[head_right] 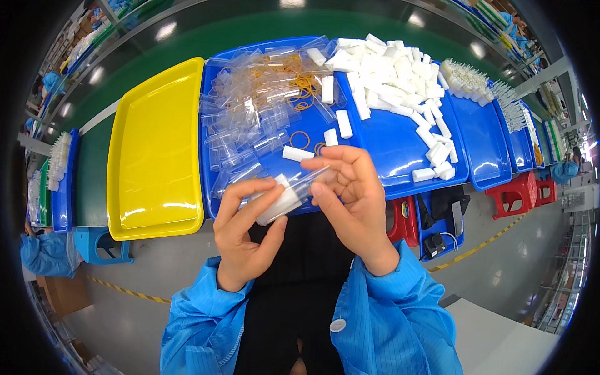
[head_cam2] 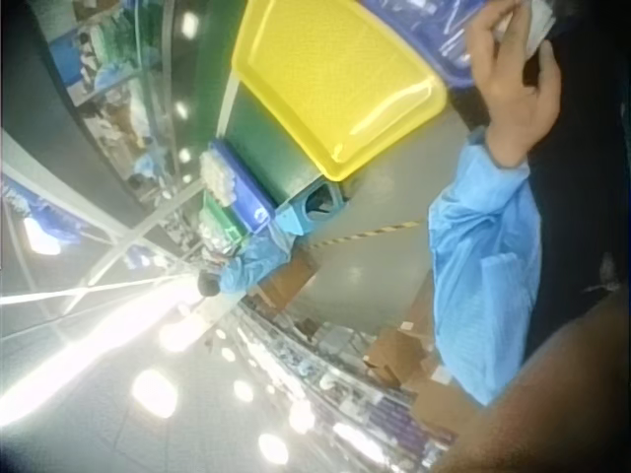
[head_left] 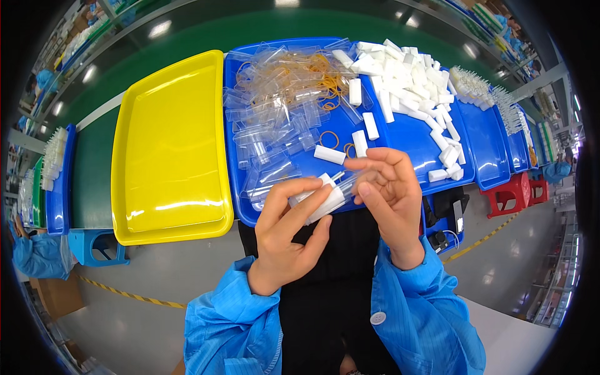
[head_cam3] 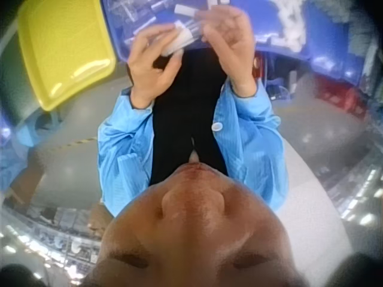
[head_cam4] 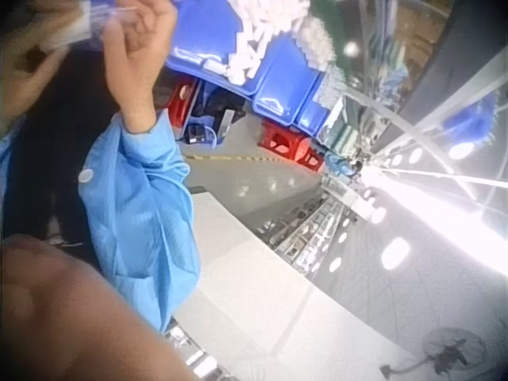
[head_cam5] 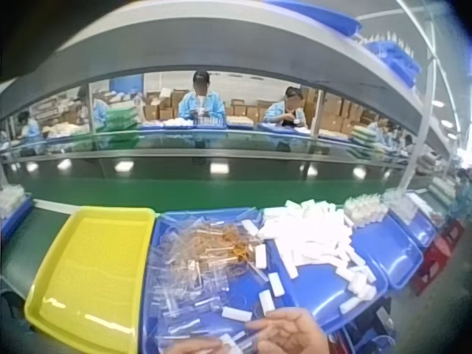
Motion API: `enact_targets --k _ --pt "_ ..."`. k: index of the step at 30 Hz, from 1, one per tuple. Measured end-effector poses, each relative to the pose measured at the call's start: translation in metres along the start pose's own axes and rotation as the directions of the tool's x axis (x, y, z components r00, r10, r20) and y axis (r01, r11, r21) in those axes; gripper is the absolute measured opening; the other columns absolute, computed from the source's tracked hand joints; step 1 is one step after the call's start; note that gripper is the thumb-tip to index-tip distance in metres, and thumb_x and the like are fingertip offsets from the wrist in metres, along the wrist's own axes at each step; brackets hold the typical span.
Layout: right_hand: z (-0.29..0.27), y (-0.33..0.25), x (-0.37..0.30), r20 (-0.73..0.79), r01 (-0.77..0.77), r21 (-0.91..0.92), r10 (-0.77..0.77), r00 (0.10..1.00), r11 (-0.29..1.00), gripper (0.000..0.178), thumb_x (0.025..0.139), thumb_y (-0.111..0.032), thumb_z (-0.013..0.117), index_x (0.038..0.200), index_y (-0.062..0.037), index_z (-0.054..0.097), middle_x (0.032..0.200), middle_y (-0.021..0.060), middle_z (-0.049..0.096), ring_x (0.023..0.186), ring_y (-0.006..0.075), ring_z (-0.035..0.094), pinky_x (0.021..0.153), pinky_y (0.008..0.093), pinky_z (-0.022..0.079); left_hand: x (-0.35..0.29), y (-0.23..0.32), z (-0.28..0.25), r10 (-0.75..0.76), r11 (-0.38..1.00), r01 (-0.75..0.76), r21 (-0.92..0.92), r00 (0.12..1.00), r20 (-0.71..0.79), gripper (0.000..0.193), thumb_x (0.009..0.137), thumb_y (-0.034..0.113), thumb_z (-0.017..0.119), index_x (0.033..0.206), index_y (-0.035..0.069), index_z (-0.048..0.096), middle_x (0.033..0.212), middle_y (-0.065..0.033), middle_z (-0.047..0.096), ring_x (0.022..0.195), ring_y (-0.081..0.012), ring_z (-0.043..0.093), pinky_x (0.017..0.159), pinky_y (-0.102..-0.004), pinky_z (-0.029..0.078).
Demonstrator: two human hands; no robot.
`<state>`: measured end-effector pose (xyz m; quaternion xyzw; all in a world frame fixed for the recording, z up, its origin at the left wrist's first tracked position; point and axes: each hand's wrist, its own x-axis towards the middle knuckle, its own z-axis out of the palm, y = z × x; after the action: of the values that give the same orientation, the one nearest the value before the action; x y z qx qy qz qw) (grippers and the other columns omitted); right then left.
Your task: The person assembles components by inserting foam cylinders and plastic tubes into plastic sleeves, secures the bundled sleeves together with rubber bands, and exchanges trays on an overhead shelf.
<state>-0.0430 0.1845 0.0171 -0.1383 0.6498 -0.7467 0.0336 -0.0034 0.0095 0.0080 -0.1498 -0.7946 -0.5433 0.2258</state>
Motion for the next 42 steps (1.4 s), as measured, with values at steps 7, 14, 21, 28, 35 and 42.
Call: enact_targets --k 7,14,21,28,35,42 --pt "0.018 0.014 -0.006 -0.012 0.278 -0.517 -0.332 0.943 0.809 0.098 0.060 -0.019 0.089 0.140 -0.0011 0.035 0.137 0.0177 0.039 0.111 0.0259 0.055 0.090 0.0394 0.046 -0.011 -0.012 0.024 0.164 0.984 -0.157 0.087 0.984 -0.077 0.047 0.068 -0.006 0.079 0.113 -0.002 0.067 0.116 -0.0168 0.060 0.110 -0.0335 0.061 0.090 -0.0373 0.053" --pt "0.026 0.007 -0.005 0.010 0.276 -0.623 -0.345 0.938 0.732 0.083 0.065 -0.013 0.080 0.136 0.0029 0.040 0.135 0.0197 0.049 0.119 0.0325 0.053 0.099 0.0407 0.040 -0.005 -0.012 0.029 0.268 0.954 -0.233 0.190 0.945 -0.188 0.049 0.069 0.003 0.084 0.113 -0.005 0.065 0.115 -0.0192 0.061 0.106 -0.0332 0.064 0.090 -0.0366 0.054" --pt "0.026 0.015 -0.001 0.074 0.409 -0.673 -0.494 0.866 0.616 0.078 0.062 -0.012 0.080 0.132 0.0001 0.049 0.132 0.0176 0.050 0.123 0.0345 0.048 0.102 0.0446 0.038 -0.005 -0.015 0.029 0.260 0.956 -0.222 0.192 0.943 -0.208 0.052 0.069 0.009 0.085 0.115 -0.004 0.065 0.116 -0.0197 0.062 0.106 -0.0317 0.064 0.088 -0.0354 0.055" --pt "0.032 0.015 0.000 0.040 0.380 -0.685 -0.489 0.871 0.621 0.068 0.062 -0.019 0.082 0.124 -0.0041 0.059 0.122 0.0145 0.047 0.121 0.0356 0.044 0.100 0.0465 0.038 -0.006 -0.017 0.021 0.246 0.954 -0.195 0.229 0.944 -0.220 0.049 0.070 0.009 0.085 0.113 -0.004 0.065 0.117 -0.0201 0.062 0.105 -0.0309 0.064 0.088 -0.0345 0.054" --pt "-0.016 -0.010 0.062 0.207 0.396 -0.792 -0.405 0.891 0.466 0.041 0.072 -0.019 0.077 0.109 -0.0044 0.067 0.087 0.0074 0.060 0.097 0.0302 0.056 0.088 0.0381 0.042 -0.006 -0.027 0.005 0.042 0.999 -0.032 0.042 0.963 -0.266 0.050 0.070 0.001 0.082 0.117 -0.004 0.063 0.119 -0.0221 0.060 0.107 -0.0332 0.063 0.089 -0.0363 0.052" --pt "-0.034 0.030 0.105 0.245 0.278 -0.959 -0.355 0.902 0.046 0.013 0.072 -0.010 0.072 0.081 -0.0052 0.065 0.080 0.0099 0.059 0.083 0.0304 0.056 0.073 0.0413 0.044 -0.009 -0.020 -0.002 -0.007 0.991 -0.014 -0.134 0.988 -0.155 0.045 0.074 -0.004 0.075 0.117 -0.005 0.062 0.120 -0.0223 0.059 0.111 -0.0318 0.061 0.086 -0.0338 0.054"
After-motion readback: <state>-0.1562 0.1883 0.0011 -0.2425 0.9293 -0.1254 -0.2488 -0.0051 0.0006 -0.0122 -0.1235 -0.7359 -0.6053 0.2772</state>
